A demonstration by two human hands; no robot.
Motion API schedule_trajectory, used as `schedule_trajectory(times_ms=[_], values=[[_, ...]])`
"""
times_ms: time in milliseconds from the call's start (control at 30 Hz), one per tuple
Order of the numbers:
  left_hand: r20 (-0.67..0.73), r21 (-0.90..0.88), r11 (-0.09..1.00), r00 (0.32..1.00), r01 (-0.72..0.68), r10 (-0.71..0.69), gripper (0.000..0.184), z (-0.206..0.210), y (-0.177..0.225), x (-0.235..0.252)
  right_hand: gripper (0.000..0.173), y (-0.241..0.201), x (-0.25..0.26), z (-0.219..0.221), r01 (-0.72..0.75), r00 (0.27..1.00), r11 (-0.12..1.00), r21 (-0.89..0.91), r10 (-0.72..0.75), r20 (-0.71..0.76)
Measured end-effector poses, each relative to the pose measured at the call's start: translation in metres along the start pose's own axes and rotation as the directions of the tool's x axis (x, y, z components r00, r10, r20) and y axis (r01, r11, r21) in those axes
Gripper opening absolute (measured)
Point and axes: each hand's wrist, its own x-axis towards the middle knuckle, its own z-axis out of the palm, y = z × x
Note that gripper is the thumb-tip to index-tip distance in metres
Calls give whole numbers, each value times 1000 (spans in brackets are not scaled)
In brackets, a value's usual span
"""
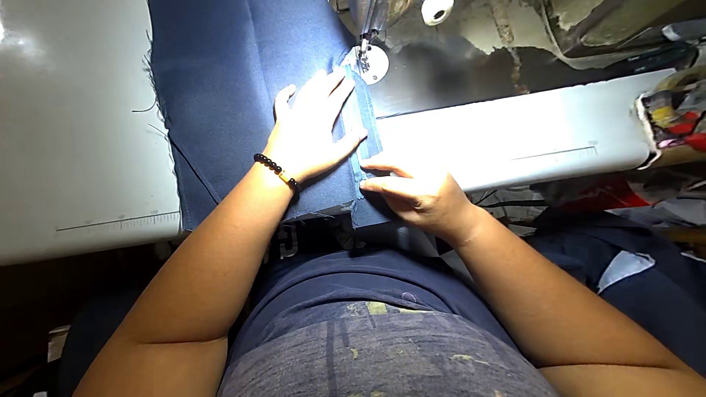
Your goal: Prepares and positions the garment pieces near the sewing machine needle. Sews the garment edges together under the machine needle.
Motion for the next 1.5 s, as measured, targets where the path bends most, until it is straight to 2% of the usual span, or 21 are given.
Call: schedule_trajectory(times_ms=[333,500,667,867,1267,1500], values=[[56,4,1000,998,16,-16,80,-2,1,3,22,-5,1,0,-28,999,997,-72,30,15],[79,12,1000,997,15,-16,81,-4,1,5,29,-7,3,-8,-68,995,995,-79,74,67],[90,10,1000,996,-8,7,82,-1,8,11,20,-2,-5,-17,-93,995,994,-53,95,43],[95,-2,1000,995,-27,27,82,-1,11,17,18,-2,-9,-18,-109,993,993,-48,110,30],[99,2,1000,995,-24,24,81,-2,9,23,20,-3,-3,-19,-126,989,985,-115,134,61],[107,7,1000,994,9,-10,76,-6,-3,46,24,9,17,-18,-196,973,962,-188,215,84]])
